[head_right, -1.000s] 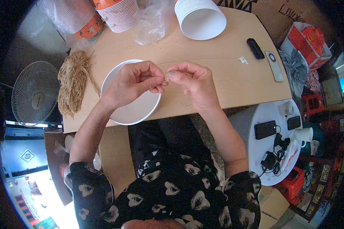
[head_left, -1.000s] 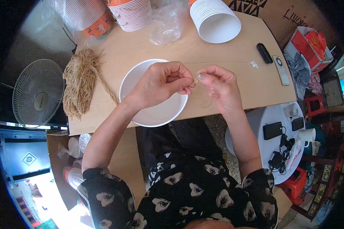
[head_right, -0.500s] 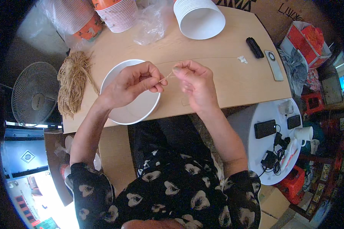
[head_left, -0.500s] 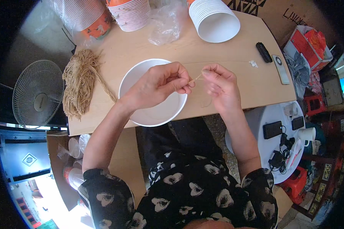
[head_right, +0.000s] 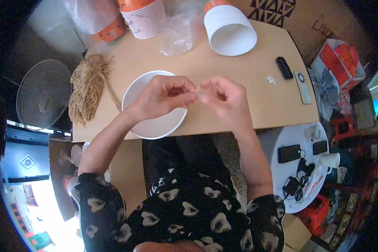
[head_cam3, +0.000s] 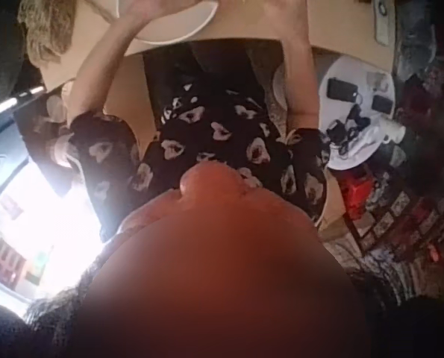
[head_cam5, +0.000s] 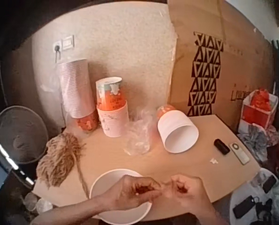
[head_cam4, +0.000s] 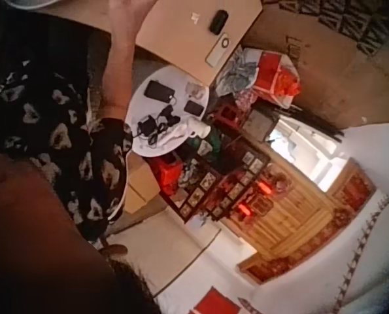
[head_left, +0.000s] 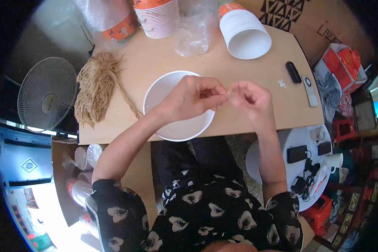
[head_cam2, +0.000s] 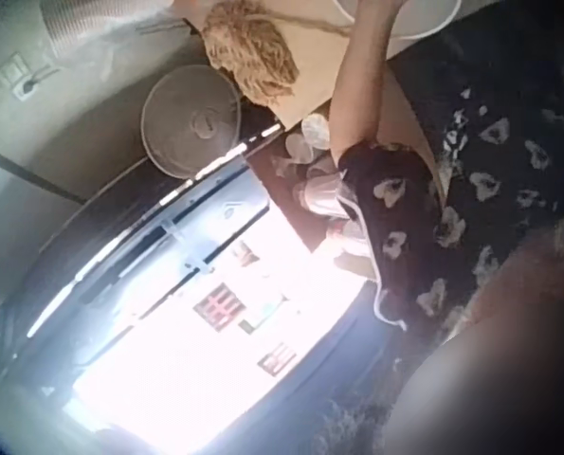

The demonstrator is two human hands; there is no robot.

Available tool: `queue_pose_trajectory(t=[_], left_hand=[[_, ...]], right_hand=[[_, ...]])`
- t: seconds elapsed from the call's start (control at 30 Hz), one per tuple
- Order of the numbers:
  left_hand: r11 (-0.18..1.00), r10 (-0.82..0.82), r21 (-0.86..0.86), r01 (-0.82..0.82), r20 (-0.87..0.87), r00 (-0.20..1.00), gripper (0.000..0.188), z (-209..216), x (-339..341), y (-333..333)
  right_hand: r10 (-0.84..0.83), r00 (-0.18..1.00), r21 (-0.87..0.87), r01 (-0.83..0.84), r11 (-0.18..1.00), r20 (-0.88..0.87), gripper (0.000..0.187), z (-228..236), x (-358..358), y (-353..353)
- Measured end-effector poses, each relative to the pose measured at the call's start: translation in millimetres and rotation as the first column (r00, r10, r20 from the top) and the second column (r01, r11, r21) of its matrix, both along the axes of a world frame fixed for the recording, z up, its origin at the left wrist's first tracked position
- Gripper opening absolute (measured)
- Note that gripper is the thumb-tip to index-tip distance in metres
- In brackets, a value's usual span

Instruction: Attaching thin elastic handles to paper trick-or-treat buckets by threading them through holes and tying knots.

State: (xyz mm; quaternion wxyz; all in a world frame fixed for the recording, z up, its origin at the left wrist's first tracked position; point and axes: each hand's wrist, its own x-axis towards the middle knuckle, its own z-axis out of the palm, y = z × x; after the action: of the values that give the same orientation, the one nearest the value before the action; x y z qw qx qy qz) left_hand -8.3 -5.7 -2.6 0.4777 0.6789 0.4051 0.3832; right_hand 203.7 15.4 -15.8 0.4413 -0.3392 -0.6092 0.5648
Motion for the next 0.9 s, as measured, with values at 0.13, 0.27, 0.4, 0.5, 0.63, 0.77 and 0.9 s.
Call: queue_pose_trajectory(t=[0.13, 0.27, 0.4, 0.5, 0.63, 0.77, 0.9], left_hand=[[0.975, -0.014, 0.216, 0.048, -0.158, 0.987, 0.01, 7.5, -0.8, 0.2], [0.95, -0.055, 0.288, 0.118, -0.219, 0.974, 0.007, 6.9, -3.0, -5.8], [0.94, -0.117, 0.286, 0.188, -0.249, 0.962, 0.007, 4.8, -14.4, -10.2], [0.935, -0.123, 0.277, 0.222, -0.334, 0.935, 0.008, 12.9, -28.0, -12.3], [0.886, -0.057, 0.378, 0.267, -0.483, 0.874, 0.009, 28.0, -51.6, -18.5], [0.94, 0.068, 0.302, 0.159, -0.623, 0.779, 0.018, 40.1, -66.6, -51.6], [0.932, 0.301, 0.34, -0.126, -0.533, 0.791, 0.031, 28.3, -69.9, -69.0]], right_hand=[[0.105, 0.967, 0.034, -0.116, 0.993, 0.231, 0.012, -5.7, 33.3, 1.2], [0.045, 0.95, -0.141, -0.092, 0.986, -0.308, 0.01, -8.6, 49.2, -4.3], [0.125, 0.798, -0.194, -0.29, 0.937, -0.589, 0.018, 8.1, 59.9, -9.0], [0.116, 0.924, -0.039, -0.139, 0.99, -0.364, 0.019, 19.3, 68.1, -23.1], [0.055, 0.985, 0.377, 0.012, 0.926, -0.166, 0.021, 70.2, 60.2, -52.7], [0.115, 0.962, 0.705, 0.098, 0.702, -0.248, 0.023, 113.4, 12.2, -60.5], [0.103, 0.988, 0.583, -0.015, 0.812, -0.118, 0.011, 145.7, 4.0, -96.5]])
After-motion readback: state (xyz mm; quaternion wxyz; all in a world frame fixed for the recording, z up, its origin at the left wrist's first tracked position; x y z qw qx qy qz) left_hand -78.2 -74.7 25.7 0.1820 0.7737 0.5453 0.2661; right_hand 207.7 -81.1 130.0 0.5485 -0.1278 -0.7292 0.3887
